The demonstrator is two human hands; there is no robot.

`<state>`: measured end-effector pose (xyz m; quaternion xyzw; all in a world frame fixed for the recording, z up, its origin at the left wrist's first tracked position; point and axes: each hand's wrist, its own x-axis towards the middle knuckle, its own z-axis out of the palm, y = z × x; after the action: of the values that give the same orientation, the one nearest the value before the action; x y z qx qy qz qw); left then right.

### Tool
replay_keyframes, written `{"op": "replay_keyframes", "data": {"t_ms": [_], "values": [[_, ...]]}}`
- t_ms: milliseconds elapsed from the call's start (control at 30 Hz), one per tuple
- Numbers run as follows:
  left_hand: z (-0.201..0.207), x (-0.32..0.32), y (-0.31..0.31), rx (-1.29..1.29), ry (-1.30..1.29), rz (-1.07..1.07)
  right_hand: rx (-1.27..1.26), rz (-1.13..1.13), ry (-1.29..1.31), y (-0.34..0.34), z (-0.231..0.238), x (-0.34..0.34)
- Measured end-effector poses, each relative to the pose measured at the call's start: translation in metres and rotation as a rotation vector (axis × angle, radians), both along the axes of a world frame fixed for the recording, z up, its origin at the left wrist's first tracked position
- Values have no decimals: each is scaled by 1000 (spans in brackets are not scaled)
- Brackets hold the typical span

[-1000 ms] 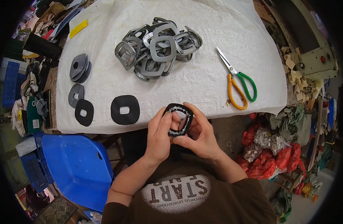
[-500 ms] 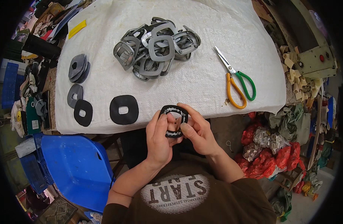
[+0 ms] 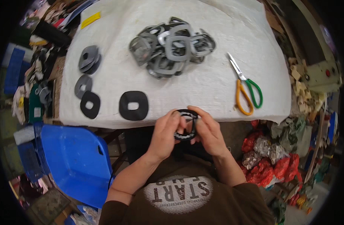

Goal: The person is assembling a black rubber or leather component with a grey plastic frame, likely for footwear, using their hands and occasionally scissors.

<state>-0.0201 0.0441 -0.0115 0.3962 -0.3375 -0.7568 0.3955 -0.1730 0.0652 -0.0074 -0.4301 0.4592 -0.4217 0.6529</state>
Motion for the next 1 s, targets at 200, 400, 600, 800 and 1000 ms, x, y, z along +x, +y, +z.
{"op": "replay_keyframes", "data": {"t_ms": [200, 400, 600, 800, 1000], "values": [[1, -17, 12, -273, -143, 62, -90, -368, -19, 2, -7, 14], [3, -2, 4, -349, -16, 88, -222, -329, 18, 3, -8, 24], [7, 4, 4, -400, -126, 183, -135, -289, -47, 11, -8, 28], [10, 1, 13, -507, -150, 226, -224, -312, 212, 13, 2, 34], [13, 10, 4, -501, -159, 234, -100, -352, 15, 11, 4, 45]]}}
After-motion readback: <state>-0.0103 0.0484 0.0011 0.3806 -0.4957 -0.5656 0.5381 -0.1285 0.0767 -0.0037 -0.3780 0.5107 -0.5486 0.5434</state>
